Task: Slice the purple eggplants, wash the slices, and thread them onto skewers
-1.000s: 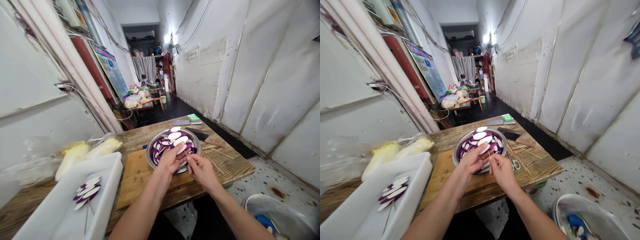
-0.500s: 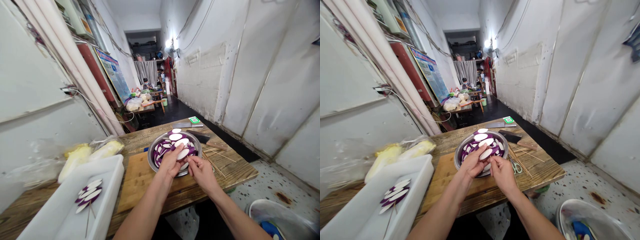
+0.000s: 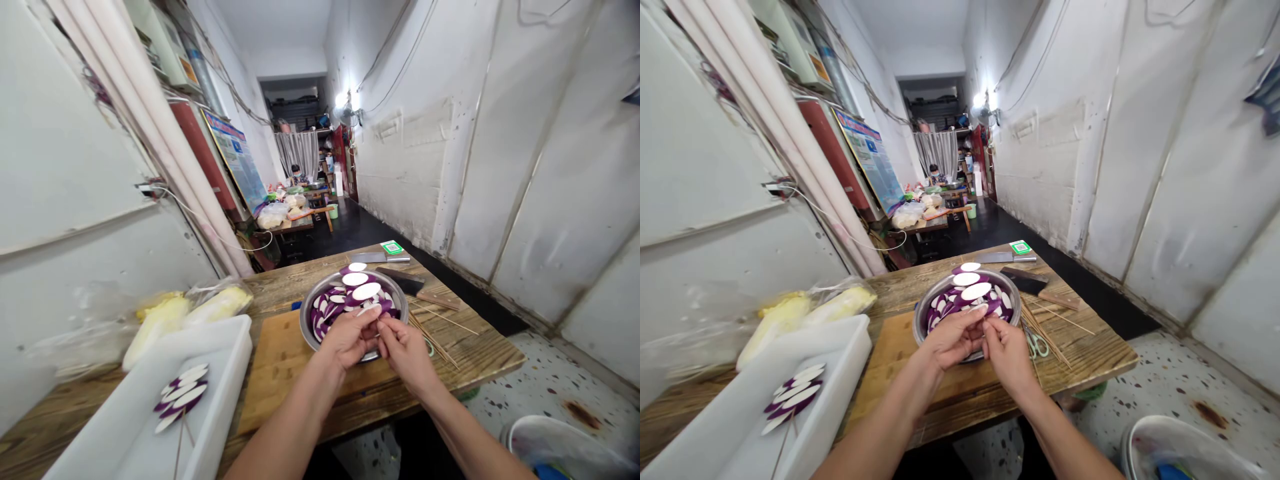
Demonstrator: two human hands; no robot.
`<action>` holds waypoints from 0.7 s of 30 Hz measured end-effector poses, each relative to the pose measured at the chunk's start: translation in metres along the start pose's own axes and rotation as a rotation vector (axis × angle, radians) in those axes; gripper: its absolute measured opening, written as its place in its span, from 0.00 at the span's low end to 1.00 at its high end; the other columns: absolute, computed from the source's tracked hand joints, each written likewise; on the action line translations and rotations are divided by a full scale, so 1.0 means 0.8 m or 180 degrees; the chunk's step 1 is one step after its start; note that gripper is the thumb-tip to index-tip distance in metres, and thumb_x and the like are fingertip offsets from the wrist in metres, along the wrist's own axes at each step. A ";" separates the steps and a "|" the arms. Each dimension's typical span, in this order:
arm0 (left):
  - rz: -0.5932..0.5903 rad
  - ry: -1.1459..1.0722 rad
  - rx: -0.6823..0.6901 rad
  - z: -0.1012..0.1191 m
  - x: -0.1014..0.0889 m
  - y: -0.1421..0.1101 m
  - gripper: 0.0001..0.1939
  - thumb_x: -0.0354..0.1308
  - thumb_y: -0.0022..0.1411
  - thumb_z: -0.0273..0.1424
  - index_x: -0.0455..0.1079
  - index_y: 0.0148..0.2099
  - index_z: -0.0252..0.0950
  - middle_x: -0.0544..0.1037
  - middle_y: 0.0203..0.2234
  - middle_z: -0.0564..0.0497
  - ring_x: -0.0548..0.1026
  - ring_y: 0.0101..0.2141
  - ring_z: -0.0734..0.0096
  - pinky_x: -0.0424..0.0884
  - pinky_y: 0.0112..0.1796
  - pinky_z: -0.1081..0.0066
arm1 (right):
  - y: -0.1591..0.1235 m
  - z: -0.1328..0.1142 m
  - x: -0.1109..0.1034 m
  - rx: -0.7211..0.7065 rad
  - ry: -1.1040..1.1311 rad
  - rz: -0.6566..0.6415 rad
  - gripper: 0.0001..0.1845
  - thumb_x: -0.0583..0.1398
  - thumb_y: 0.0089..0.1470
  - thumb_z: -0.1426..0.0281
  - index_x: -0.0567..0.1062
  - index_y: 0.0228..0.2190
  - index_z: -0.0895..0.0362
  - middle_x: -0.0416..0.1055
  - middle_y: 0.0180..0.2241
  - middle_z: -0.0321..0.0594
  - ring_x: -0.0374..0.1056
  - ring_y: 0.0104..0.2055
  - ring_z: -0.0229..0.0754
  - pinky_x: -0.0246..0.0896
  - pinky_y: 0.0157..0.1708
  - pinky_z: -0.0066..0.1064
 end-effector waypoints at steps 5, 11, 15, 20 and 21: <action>0.0329 -0.0175 0.0352 0.005 -0.004 0.000 0.12 0.69 0.41 0.26 0.69 0.27 0.30 0.74 0.19 0.51 0.71 0.20 0.78 0.67 0.24 0.77 | -0.001 0.000 0.001 0.0037 -0.0039 -0.0077 0.19 0.53 0.56 0.58 0.67 0.21 0.57 0.55 0.12 0.28 0.49 0.15 0.31 0.45 0.16 0.24; 0.0537 -0.0338 0.0420 0.008 -0.009 0.005 0.05 0.64 0.48 0.23 0.70 0.27 0.27 0.77 0.23 0.44 0.75 0.25 0.72 0.71 0.28 0.75 | -0.001 0.008 0.003 0.0186 -0.0166 -0.0118 0.19 0.53 0.55 0.56 0.68 0.24 0.57 0.57 0.13 0.29 0.48 0.14 0.31 0.42 0.14 0.24; 0.0475 -0.0276 0.0396 0.014 -0.014 0.007 0.07 0.65 0.49 0.25 0.71 0.30 0.28 0.78 0.25 0.42 0.76 0.27 0.68 0.72 0.27 0.74 | -0.006 0.012 0.001 0.0231 -0.0235 -0.0088 0.20 0.54 0.53 0.54 0.71 0.28 0.58 0.57 0.13 0.29 0.49 0.14 0.32 0.42 0.14 0.24; 0.1002 -0.0561 0.1105 0.057 -0.046 0.008 0.10 0.66 0.48 0.29 0.72 0.31 0.29 0.78 0.25 0.44 0.76 0.27 0.67 0.73 0.29 0.70 | -0.021 0.015 -0.004 0.0279 -0.0788 -0.0222 0.21 0.56 0.50 0.53 0.73 0.31 0.58 0.60 0.13 0.31 0.53 0.15 0.34 0.47 0.15 0.25; 0.1101 -0.0577 0.1136 0.065 -0.053 0.011 0.10 0.67 0.47 0.29 0.72 0.31 0.29 0.77 0.25 0.44 0.76 0.27 0.65 0.73 0.29 0.69 | -0.021 0.016 -0.005 0.0255 -0.0903 -0.0251 0.21 0.57 0.49 0.52 0.74 0.30 0.58 0.60 0.13 0.32 0.55 0.16 0.34 0.48 0.15 0.26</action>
Point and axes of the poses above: each hand's wrist, its own y-axis towards the middle knuckle, its own x-axis out of the palm, z = x × y, the point moved 8 cm from there along y, towards the middle knuckle
